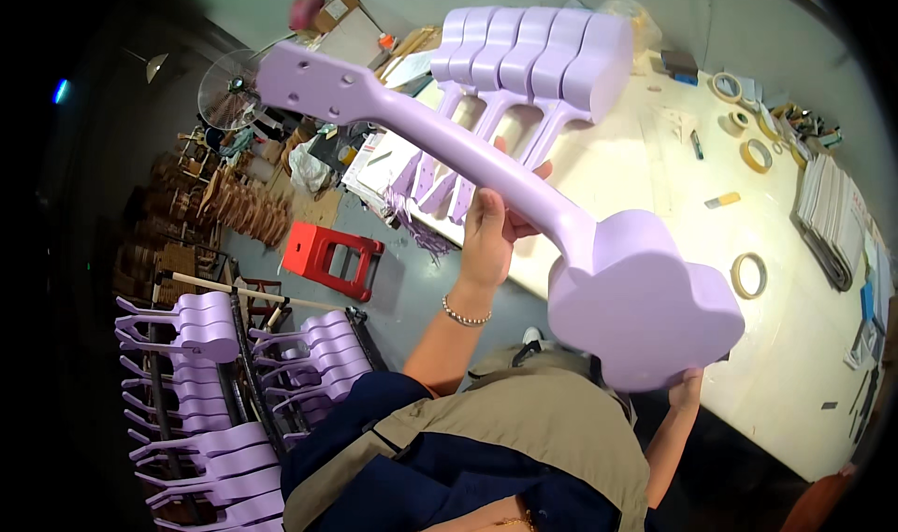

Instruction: The person assembles light purple guitar necks by applying adhesive tape to the edges of the headstock and neck joint. They handle the necks one at a time, picking them up from a rack, applying tape, and then placing them onto a metal cart. The process involves repetitive handling and taping of multiple identical guitar necks.

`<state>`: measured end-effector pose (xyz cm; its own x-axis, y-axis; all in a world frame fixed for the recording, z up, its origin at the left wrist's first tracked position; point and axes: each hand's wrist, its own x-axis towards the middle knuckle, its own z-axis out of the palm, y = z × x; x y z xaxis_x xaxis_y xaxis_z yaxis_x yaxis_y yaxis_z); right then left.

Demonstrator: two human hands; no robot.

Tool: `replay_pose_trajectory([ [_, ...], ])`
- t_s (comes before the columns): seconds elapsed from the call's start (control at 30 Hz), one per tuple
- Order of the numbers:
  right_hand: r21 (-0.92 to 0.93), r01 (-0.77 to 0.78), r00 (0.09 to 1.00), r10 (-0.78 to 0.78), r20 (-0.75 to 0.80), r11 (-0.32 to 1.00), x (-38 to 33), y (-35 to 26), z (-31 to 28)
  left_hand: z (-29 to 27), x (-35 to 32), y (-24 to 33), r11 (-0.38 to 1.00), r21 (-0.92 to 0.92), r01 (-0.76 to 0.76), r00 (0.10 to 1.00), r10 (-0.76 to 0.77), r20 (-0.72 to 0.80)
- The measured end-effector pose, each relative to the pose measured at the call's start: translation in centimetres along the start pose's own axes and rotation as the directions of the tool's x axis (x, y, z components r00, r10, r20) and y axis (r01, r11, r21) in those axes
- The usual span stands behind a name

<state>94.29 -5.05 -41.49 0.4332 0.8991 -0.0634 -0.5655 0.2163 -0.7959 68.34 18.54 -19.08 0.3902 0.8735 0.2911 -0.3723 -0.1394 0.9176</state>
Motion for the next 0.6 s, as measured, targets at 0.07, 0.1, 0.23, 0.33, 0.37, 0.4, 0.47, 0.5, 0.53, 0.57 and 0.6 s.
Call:
replay_pose_trajectory([
  [0.07,-0.015,-0.066,0.989,0.063,-0.137,0.998,0.5,-1.6,4.1,-0.1,-0.3,-0.2,0.999,0.01,-0.038,0.999,0.038,-0.029],
  [0.1,-0.026,-0.074,0.976,0.067,-0.208,0.997,0.8,-2.4,6.1,0.1,-0.4,-0.2,0.998,0.012,-0.057,0.998,0.057,-0.03],
  [0.23,-0.043,-0.108,0.94,0.088,-0.33,0.993,1.6,-3.5,9.9,0.0,-0.4,-0.4,0.999,0.049,-0.01,1.0,0.011,-0.014],
  [0.33,-0.034,-0.111,0.948,0.096,-0.302,0.993,1.5,-3.1,9.4,0.1,-0.4,-0.5,0.998,0.058,0.019,1.0,-0.019,-0.005],
  [0.37,-0.033,-0.118,0.951,0.104,-0.291,0.992,1.5,-3.1,9.3,0.1,-0.5,-0.6,0.998,0.052,0.026,1.0,-0.026,-0.002],
  [0.4,-0.029,-0.123,0.953,0.11,-0.281,0.992,1.5,-3.0,9.2,0.2,-0.6,-0.4,0.998,0.047,0.039,0.999,-0.039,-0.008],
  [0.47,-0.03,-0.134,0.958,0.122,-0.259,0.991,1.6,-2.9,8.8,0.2,-0.6,-0.7,0.998,0.05,0.037,0.999,-0.037,-0.008],
  [0.5,-0.028,-0.138,0.96,0.127,-0.248,0.99,1.6,-2.9,8.4,0.2,-0.6,-0.8,0.998,0.051,0.036,0.999,-0.036,-0.006],
  [0.53,-0.025,-0.142,0.963,0.132,-0.237,0.99,1.6,-2.9,8.1,0.3,-0.5,-0.8,0.998,0.049,0.04,0.999,-0.039,-0.006],
  [0.57,-0.027,-0.145,0.965,0.136,-0.225,0.989,1.5,-2.9,7.6,0.4,-0.5,-0.7,0.998,0.044,0.047,0.999,-0.047,-0.007],
  [0.6,-0.027,-0.153,0.966,0.144,-0.213,0.988,1.4,-2.9,7.2,0.5,-0.6,-0.8,0.998,0.04,0.055,0.998,-0.054,-0.008],
])
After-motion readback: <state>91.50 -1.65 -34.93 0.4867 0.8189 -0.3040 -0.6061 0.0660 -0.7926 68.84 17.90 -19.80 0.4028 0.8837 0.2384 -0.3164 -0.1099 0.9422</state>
